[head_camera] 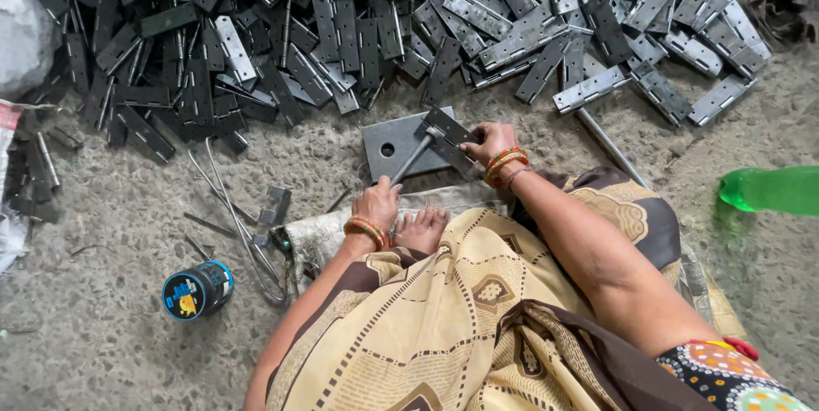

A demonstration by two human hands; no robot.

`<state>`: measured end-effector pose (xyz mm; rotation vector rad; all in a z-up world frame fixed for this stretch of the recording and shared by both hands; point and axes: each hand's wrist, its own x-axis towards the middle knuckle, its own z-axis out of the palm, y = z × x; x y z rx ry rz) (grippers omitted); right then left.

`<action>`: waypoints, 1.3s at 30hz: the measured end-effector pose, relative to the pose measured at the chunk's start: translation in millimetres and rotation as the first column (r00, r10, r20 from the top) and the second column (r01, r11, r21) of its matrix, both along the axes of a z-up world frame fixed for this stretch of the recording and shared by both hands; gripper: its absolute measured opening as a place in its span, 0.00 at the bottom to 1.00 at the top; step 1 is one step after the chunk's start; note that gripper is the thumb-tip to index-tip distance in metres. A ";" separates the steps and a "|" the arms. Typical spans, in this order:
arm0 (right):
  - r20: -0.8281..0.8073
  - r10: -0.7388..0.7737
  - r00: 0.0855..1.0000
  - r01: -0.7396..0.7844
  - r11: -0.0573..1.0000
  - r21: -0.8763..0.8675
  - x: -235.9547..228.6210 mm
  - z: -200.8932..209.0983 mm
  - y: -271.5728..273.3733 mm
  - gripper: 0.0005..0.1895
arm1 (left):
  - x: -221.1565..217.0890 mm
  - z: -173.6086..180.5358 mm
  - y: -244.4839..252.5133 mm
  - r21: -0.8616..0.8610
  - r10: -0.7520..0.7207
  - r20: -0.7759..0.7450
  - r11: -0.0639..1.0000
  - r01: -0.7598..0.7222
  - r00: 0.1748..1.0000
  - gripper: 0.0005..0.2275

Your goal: The person sits on the floor and assembles metal door hinges by hand. They pick up hinge plates, place them on a metal block, and use a hammer to drive pins into the hinge knuckles. The assembled hinges are then placed into a nearby bucket.

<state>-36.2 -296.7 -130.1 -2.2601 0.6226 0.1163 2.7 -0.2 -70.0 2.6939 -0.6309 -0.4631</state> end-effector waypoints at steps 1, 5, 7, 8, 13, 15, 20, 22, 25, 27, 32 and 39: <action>-0.015 -0.009 1.000 0.009 1.000 -0.004 2.1 6.0 -0.8 0.20 | 5.4 2.3 -2.1 0.008 0.014 -0.019 1.000 -0.014 1.000 0.14; -0.127 -0.035 0.991 0.033 0.999 -0.021 2.9 22.4 10.5 0.20 | 7.8 55.6 -1.9 -0.260 0.046 0.194 0.966 0.006 0.980 0.12; -0.149 -0.058 0.987 0.053 0.998 -0.036 1.9 25.3 12.9 0.20 | 5.6 86.0 -3.3 -0.461 0.159 0.203 0.886 -0.049 0.966 0.12; -0.131 -0.066 0.989 0.061 0.997 -0.041 0.9 25.3 14.0 0.20 | 2.9 95.9 -2.7 -0.552 0.218 0.194 0.830 -0.077 0.956 0.12; -0.092 -0.067 0.994 0.062 0.996 -0.060 0.2 27.6 10.4 0.21 | -5.5 81.9 5.3 -0.666 0.204 0.255 0.746 0.018 0.945 0.11; -0.173 -0.097 0.980 0.092 0.995 -0.035 -0.4 26.8 15.2 0.17 | -6.2 53.3 15.0 -0.480 0.052 0.271 0.873 0.088 0.961 0.10; 0.028 -0.111 0.993 0.111 0.994 0.011 -5.0 15.7 18.2 0.16 | 0.2 -8.1 40.2 -0.001 0.053 0.002 0.999 -0.053 0.999 0.13; 0.191 -0.103 0.976 0.105 0.994 0.000 -6.1 13.5 22.7 0.14 | 1.9 -18.6 49.4 -0.026 0.077 -0.026 0.997 -0.078 0.997 0.14; 0.401 -0.045 0.915 0.060 0.998 -0.026 0.6 23.9 34.3 0.11 | 8.5 -17.8 58.0 -0.017 0.114 -0.027 0.993 -0.114 0.993 0.15; 0.487 -0.014 0.873 0.018 1.000 -0.005 0.5 40.7 42.0 0.10 | 5.4 -12.4 61.2 0.006 0.130 -0.024 0.991 -0.130 0.991 0.15; 0.628 0.045 0.777 -0.151 0.982 0.115 1.1 99.1 37.8 0.11 | 7.4 -8.6 45.5 0.030 0.148 0.009 0.989 -0.148 0.989 0.16; 0.395 0.242 0.886 -0.201 0.969 -0.141 14.2 110.4 42.2 0.13 | 7.6 -13.3 44.0 -0.015 0.154 0.044 0.988 -0.154 0.987 0.15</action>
